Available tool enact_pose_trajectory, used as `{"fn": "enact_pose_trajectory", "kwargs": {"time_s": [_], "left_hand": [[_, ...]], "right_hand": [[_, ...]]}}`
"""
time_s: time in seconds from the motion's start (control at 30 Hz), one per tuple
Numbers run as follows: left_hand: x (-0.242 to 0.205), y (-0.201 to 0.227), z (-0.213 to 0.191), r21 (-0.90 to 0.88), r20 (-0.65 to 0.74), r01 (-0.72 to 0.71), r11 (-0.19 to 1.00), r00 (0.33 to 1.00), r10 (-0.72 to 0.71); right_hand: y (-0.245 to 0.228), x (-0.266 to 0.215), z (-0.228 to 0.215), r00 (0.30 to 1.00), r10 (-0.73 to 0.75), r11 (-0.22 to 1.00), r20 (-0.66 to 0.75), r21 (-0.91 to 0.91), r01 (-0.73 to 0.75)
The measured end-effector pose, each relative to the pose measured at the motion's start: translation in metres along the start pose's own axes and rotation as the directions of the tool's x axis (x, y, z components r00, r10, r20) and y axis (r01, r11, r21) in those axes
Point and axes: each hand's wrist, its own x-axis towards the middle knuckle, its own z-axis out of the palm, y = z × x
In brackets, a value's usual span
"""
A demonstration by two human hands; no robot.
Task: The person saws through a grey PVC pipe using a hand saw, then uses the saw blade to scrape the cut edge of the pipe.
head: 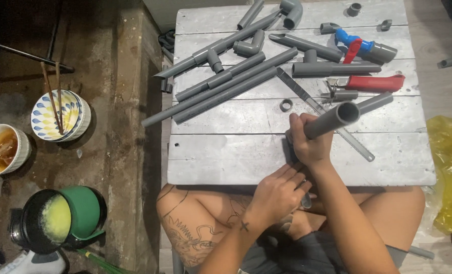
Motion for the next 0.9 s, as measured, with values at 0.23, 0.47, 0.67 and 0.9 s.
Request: {"fn": "enact_pose_trajectory", "kwargs": {"time_s": [0.23, 0.47, 0.67, 0.9], "left_hand": [[-0.004, 0.000, 0.003, -0.049, 0.015, 0.010, 0.999, 1.000, -0.010], [-0.004, 0.001, 0.013, -0.071, -0.050, 0.012, 0.997, 0.999, -0.015], [0.011, 0.011, -0.012, -0.100, -0.055, 0.036, 0.994, 0.998, -0.042], [0.041, 0.010, -0.057, -0.091, 0.020, 0.042, 0.995, 0.999, -0.040]], "right_hand": [[-0.004, 0.004, 0.005, 0.999, -0.036, 0.986, 0.004, -0.161, 0.036], [0.014, 0.016, 0.009, 0.998, -0.044, 0.969, -0.044, -0.246, 0.032], [-0.025, 0.017, 0.003, 0.999, 0.027, 0.999, -0.034, 0.044, -0.026], [-0.022, 0.004, -0.008, 0.997, 0.058, 0.998, 0.050, 0.002, -0.058]]}}
